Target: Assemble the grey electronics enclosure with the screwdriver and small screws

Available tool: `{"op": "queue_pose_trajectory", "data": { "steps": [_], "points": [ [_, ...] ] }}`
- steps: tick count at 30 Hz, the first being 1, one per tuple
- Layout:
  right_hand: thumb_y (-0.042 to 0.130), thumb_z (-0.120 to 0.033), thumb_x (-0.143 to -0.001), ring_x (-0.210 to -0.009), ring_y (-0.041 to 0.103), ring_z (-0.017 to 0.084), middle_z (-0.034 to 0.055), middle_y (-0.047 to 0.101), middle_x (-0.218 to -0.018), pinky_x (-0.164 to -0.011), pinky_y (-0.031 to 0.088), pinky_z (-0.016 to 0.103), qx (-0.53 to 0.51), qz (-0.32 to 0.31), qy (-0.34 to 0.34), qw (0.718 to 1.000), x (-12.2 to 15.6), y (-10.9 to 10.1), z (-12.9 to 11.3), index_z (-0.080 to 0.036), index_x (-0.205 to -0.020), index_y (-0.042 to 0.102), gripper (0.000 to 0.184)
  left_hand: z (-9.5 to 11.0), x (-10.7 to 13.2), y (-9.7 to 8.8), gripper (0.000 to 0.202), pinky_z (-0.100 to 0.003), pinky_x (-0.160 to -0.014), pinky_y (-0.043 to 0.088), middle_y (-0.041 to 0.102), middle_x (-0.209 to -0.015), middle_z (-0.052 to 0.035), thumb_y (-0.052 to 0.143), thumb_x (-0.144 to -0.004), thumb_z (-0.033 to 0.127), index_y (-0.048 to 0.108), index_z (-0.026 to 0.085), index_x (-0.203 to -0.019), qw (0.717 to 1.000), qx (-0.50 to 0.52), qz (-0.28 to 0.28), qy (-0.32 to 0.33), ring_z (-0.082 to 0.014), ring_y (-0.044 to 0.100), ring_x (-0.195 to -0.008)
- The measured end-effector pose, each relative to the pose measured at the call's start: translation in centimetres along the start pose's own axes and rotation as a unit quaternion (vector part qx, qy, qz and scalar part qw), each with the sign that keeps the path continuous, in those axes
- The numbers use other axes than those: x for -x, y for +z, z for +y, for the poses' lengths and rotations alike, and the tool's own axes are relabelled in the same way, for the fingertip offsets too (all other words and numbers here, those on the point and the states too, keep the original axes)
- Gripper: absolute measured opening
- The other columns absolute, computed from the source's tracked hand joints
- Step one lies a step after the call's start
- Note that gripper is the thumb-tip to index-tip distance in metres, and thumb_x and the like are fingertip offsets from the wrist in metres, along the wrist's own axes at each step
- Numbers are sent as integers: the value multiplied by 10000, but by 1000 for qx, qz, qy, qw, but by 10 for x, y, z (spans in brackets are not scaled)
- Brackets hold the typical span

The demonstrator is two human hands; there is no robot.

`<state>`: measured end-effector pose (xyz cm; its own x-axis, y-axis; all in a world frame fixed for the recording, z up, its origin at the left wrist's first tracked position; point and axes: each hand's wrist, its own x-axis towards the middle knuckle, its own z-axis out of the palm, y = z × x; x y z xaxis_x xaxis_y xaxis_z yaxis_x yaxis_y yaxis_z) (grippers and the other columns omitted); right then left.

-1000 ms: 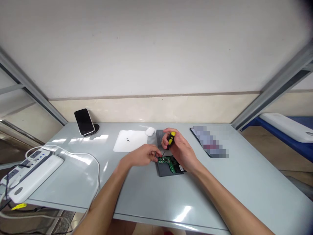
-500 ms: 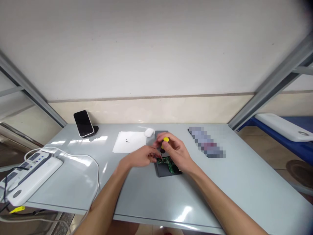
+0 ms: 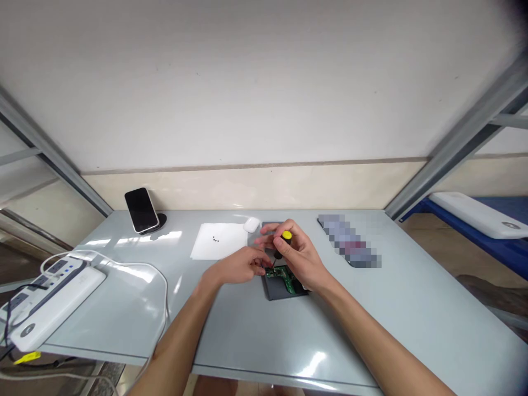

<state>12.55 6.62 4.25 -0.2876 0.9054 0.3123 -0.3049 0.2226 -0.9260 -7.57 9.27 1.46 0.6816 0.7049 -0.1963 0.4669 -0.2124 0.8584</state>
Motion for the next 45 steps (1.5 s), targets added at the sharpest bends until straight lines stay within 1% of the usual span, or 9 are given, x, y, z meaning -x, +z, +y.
{"op": "queue_pose_trajectory", "data": {
  "steps": [5,12,17,21,24,28,32,39,45],
  "points": [
    [608,-613,-1023,-578,410,122,-59,447,-705,-555,392,269,-8,5,-6,1000,0,-1,4,-270,-997,574,346,-1,0,1,229,-391,-878,535,729,-1073,-70,613,-890,145,721,207,-1082,1000,8,7,-2,-242,680,-965],
    [740,-566,-954,-816,635,160,40,655,-1001,-732,531,315,24,5,-14,1000,0,3,-6,-246,-907,579,361,2,1,0,232,-382,-916,548,738,-1095,-67,580,-905,124,747,205,-1043,1000,-19,-9,20,-237,670,-1019],
    [677,-652,-965,-518,375,107,-95,433,-612,-546,393,262,5,35,-17,999,-1,-2,4,-270,-911,478,434,6,2,0,274,-377,-932,546,694,-1202,-81,572,-906,119,748,206,-1097,1000,-4,-6,4,-228,668,-1036],
    [486,-710,-1031,-695,518,166,0,534,-810,-599,458,302,4,9,6,1000,0,-1,2,-257,-1094,644,484,6,1,-1,259,-384,-934,546,703,-1182,-81,566,-903,116,747,203,-1067,1000,0,-12,12,-233,670,-1037],
    [679,-607,-980,-811,599,178,40,626,-953,-681,502,314,32,0,-5,999,2,5,-4,-246,-922,621,370,3,0,-1,269,-402,-953,539,729,-1116,-65,553,-901,100,752,206,-1046,999,-15,-21,28,-241,670,-1034],
    [695,-627,-963,-551,409,127,-59,491,-652,-552,378,281,10,34,-14,999,3,6,1,-267,-846,471,440,0,0,1,301,-384,-936,549,711,-1180,-69,566,-900,98,755,226,-1096,1000,-11,-10,21,-235,672,-1045],
    [468,-749,-1014,-620,454,168,-17,490,-733,-574,421,322,-4,29,12,999,1,2,5,-261,-1053,633,517,0,0,2,274,-371,-908,553,694,-1209,-74,573,-901,106,748,218,-1081,1000,3,-1,2,-224,675,-1026],
    [833,-493,-896,-647,563,130,-25,622,-858,-602,460,286,-38,41,-2,998,0,6,0,-269,-887,484,415,2,0,2,293,-381,-892,549,705,-1125,-71,559,-884,81,735,212,-1079,1000,-18,-2,10,-226,656,-992],
    [504,-688,-1036,-641,483,152,-14,520,-750,-597,451,310,-32,42,9,999,-1,1,2,-255,-1077,663,463,-1,0,2,323,-365,-868,538,661,-1201,-75,534,-894,99,717,227,-1128,999,-36,-11,21,-210,634,-984]
  ]
}}
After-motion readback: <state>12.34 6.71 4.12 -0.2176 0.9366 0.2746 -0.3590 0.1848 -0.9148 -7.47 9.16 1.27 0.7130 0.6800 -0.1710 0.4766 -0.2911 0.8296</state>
